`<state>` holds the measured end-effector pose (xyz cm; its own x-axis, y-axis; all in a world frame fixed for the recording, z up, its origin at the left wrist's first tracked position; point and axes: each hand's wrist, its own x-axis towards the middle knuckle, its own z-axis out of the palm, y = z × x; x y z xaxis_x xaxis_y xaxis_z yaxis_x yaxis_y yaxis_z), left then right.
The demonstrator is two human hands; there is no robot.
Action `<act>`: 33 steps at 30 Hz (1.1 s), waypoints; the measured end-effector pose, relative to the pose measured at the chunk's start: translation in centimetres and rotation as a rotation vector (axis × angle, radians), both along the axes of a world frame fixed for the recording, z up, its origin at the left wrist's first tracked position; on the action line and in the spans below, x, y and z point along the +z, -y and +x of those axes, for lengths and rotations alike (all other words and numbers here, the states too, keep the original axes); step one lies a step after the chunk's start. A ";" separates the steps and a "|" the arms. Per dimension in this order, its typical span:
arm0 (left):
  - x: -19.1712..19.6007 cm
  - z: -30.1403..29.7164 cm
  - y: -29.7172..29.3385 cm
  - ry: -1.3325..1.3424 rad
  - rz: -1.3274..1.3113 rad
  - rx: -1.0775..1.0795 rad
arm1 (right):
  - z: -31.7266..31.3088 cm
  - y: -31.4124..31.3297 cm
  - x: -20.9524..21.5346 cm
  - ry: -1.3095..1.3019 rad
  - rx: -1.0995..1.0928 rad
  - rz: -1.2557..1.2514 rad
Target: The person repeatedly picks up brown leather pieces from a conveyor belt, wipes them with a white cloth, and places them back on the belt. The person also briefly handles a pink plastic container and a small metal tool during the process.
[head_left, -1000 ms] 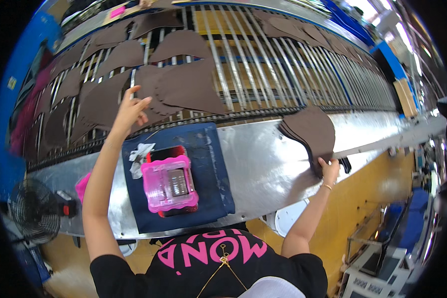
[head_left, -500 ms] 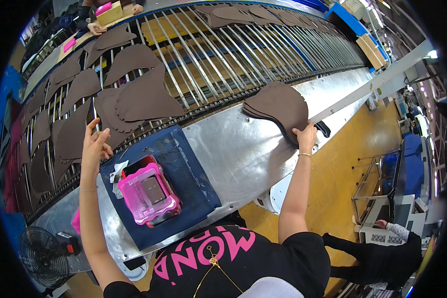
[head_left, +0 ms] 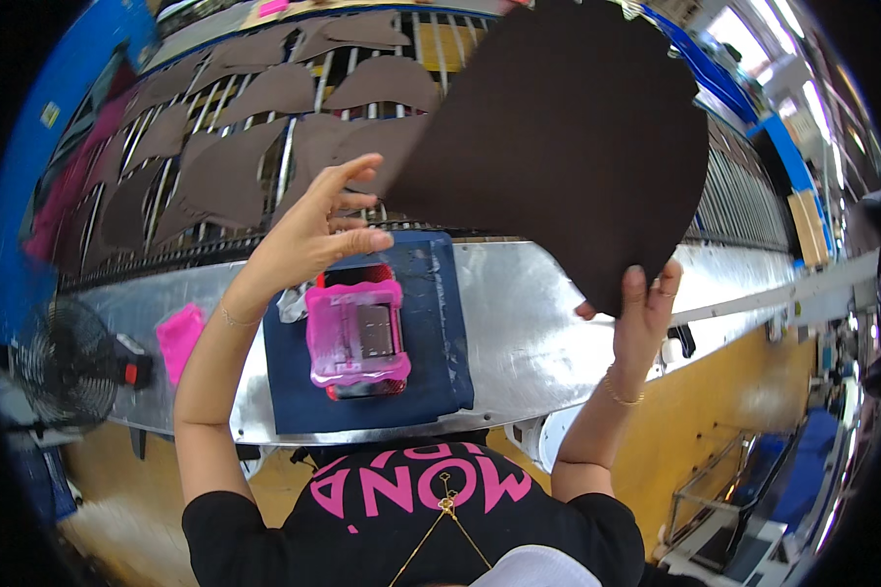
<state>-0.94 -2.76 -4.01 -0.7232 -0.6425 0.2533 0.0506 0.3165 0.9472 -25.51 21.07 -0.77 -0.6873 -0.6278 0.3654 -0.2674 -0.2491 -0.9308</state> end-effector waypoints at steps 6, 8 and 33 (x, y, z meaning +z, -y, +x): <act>6.0 10.5 0.0 0.100 0.081 0.245 | 6.8 5.6 -3.1 -0.243 0.371 0.112; 6.5 14.8 -0.6 0.084 -0.021 0.393 | 9.0 7.1 -3.4 -0.318 0.466 0.202; 1.4 2.3 -5.5 0.464 -0.566 -0.167 | -5.2 -9.2 -7.7 -0.059 0.168 0.329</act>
